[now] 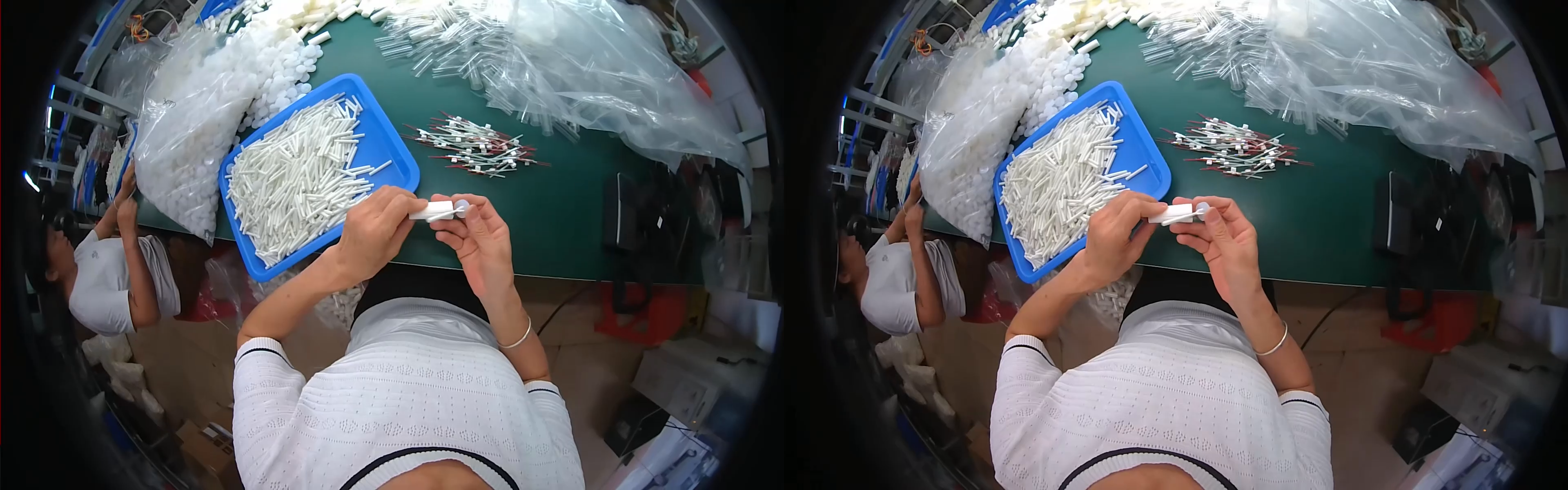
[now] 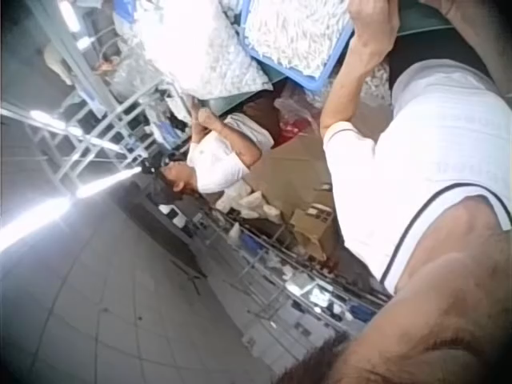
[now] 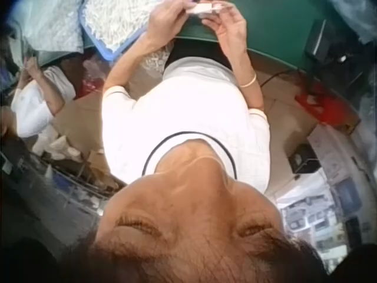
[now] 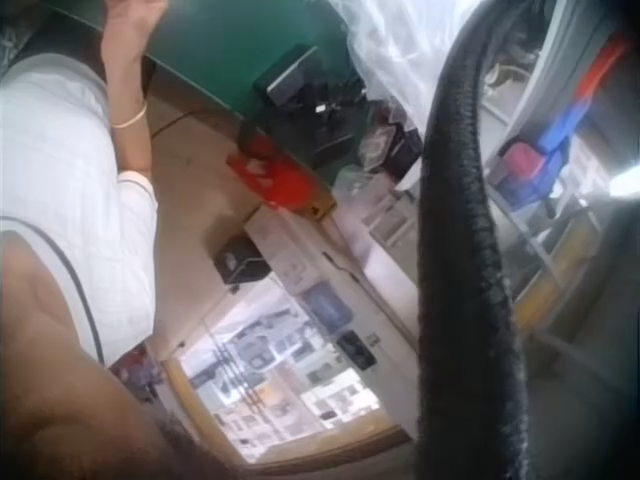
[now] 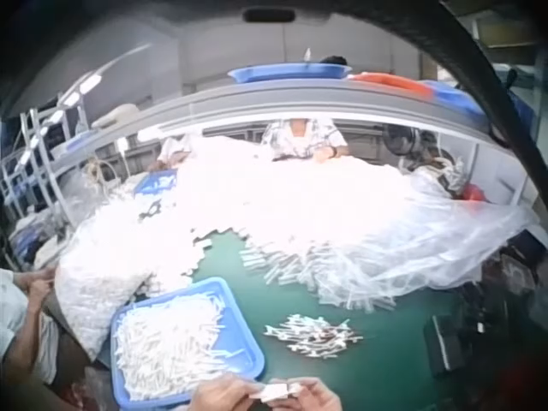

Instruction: Assembling small plastic components by inserting pins into housings at a factory workstation.

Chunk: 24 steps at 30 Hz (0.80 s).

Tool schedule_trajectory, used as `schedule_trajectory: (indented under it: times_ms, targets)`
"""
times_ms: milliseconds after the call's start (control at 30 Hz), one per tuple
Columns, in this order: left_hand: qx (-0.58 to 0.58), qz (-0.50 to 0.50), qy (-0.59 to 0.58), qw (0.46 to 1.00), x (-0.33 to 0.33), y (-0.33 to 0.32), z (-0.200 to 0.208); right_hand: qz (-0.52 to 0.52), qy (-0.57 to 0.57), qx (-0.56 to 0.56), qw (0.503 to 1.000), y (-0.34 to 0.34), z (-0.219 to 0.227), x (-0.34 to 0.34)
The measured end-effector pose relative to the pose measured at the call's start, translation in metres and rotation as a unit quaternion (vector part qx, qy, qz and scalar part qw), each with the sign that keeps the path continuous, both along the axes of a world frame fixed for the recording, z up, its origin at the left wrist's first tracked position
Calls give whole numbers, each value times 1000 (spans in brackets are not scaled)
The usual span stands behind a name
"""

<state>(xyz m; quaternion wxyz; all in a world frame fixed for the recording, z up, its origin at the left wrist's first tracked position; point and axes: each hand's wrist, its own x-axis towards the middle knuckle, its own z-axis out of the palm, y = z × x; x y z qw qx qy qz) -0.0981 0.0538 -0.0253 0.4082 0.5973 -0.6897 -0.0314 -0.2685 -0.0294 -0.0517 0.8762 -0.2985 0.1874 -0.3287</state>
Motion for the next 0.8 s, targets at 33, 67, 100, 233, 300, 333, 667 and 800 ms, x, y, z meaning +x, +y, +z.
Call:
schedule_trajectory:
  times_ms: [33, 67, 100, 233, 300, 333, 667, 800]
  targets:
    - [0, -2, -1, 1000, -1, -1, 2, -1, 11, -29, 1000, 1, -1, 0]
    - [-6, -6, -20, 1000, -1, -2, 4, -3, 11, -29, 1000, 1, 0, 0]
    - [-13, -8, -39, 999, -1, -2, 5, -7, 15, -49, 999, 2, 0, 1]
    - [-5, -1, -6, 1000, -3, -1, 11, -26, 60, -172, 983, -2, -2, -1]
    - [127, 19, 129, 983, -9, 4, 28, -50, 76, -206, 974, -1, -6, 2]
    - [148, 16, 141, 979, -5, 6, 27, -74, 92, -240, 963, 0, -7, 3]
    - [152, 5, 141, 978, 70, -112, 9, -173, 283, -636, 697, -31, 15, 4]
    - [25, 162, -71, 984, 113, -198, -32, -137, 306, -602, 724, -23, 20, 1]
